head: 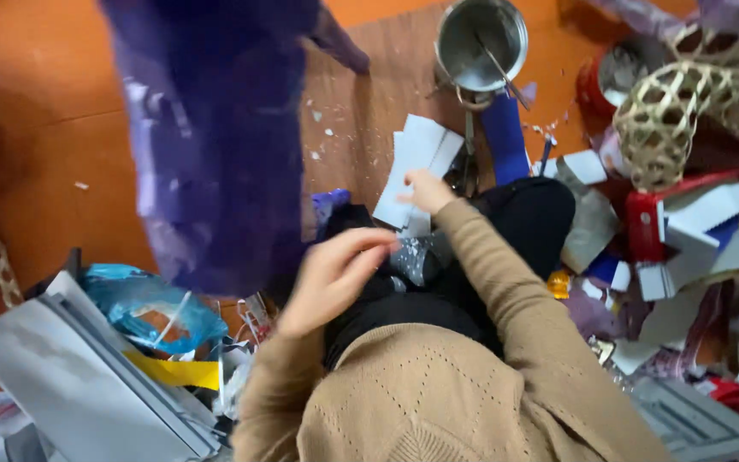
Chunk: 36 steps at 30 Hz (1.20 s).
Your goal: Applying paper strips and tape to a giraffe sculpture
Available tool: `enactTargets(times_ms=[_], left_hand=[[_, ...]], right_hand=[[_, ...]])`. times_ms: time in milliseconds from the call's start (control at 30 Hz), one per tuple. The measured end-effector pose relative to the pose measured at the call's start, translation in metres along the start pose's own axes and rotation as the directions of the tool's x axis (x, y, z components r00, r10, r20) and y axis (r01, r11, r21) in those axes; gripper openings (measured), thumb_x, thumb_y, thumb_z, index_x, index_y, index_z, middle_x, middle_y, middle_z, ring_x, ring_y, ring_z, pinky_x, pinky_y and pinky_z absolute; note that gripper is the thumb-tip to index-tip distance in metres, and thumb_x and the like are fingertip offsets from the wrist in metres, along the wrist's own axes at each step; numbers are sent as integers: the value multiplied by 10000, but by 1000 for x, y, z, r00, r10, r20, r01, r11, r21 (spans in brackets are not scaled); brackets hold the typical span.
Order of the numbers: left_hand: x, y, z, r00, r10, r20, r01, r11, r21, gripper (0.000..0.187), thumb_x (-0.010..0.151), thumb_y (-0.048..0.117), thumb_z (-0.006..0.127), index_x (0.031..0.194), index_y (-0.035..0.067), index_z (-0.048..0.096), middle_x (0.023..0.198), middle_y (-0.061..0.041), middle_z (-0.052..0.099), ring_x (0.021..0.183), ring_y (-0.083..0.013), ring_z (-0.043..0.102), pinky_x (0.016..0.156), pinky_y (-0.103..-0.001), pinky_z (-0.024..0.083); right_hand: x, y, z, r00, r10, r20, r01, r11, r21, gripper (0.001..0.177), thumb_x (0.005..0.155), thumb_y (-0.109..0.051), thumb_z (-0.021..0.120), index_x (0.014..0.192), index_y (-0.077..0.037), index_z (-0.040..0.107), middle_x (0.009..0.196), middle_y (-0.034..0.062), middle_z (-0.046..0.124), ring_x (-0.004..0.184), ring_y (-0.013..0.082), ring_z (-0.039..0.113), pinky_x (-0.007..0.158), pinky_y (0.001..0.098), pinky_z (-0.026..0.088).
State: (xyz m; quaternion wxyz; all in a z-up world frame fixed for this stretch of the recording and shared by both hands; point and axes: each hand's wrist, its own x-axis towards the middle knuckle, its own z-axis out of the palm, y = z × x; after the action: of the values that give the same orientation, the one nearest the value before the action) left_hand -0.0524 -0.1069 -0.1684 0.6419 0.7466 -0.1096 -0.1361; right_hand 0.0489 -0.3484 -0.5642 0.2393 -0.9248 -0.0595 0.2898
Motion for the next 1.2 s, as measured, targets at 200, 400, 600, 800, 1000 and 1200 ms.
enactTargets(times_ms=[200, 400, 600, 800, 1000, 1200], left_hand=[[34, -210, 73, 955, -295, -41, 297, 933, 203, 205, 969, 212, 587, 1113, 188, 730, 978, -65, 758, 977, -279, 708, 852, -432, 541], [82, -282, 66, 777, -604, -175, 599, 796, -87, 623, 1013, 560, 496, 1303, 24, 624, 1301, -215, 627, 1248, -336, 569, 1042, -454, 458], [106, -318, 80, 777, -629, 12, 531, 645, -550, 350, 918, 121, 679, 1221, -37, 607, 1054, -112, 626, 868, -236, 650, 762, -390, 577], [86, -390, 79, 745, -666, 26, 522, 558, -645, 514, 1010, 139, 575, 1500, 105, 424, 1414, -217, 524, 1192, -388, 585, 897, -570, 536], [91, -425, 74, 721, -691, 36, 534, 523, -665, 567, 1042, 195, 565, 1543, 174, 300, 1468, -221, 430, 1213, -430, 557, 837, -647, 534], [90, -417, 74, 740, -673, 8, 473, 511, -718, 666, 923, -12, 637, 1510, 136, 357, 1432, -204, 457, 1249, -409, 526, 928, -615, 488]], right_hand=[[-15, -12, 27, 984, -151, -92, 136, 978, -156, 376, 867, -267, 718, 1115, -167, 453, 1086, 89, 475, 1040, 340, 600, 776, 473, 586], [-52, -31, -11, 945, -268, -186, 220, 945, -241, 232, 918, -403, 569, 1006, -190, 598, 994, 52, 590, 958, 295, 651, 702, 419, 584], [-83, -51, -15, 861, -339, -380, 262, 934, -241, 332, 949, -424, 528, 1235, -274, 605, 1256, 38, 565, 1164, 273, 547, 803, 409, 491], [-34, -63, -127, 874, 335, -352, 133, 532, 836, 472, 1045, -276, 428, 1505, -191, 366, 1424, 241, 502, 953, 325, 689, 736, 336, 613], [70, -16, -165, 882, 464, -85, -5, 188, 982, 327, 962, -392, 665, 1258, -269, 601, 1258, 195, 611, 850, 365, 745, 615, 435, 667], [9, 13, -197, 868, 388, -309, -321, 914, 248, 411, 952, -298, 564, 1358, -338, 522, 1181, 122, 681, 1095, 334, 653, 868, 506, 557]])
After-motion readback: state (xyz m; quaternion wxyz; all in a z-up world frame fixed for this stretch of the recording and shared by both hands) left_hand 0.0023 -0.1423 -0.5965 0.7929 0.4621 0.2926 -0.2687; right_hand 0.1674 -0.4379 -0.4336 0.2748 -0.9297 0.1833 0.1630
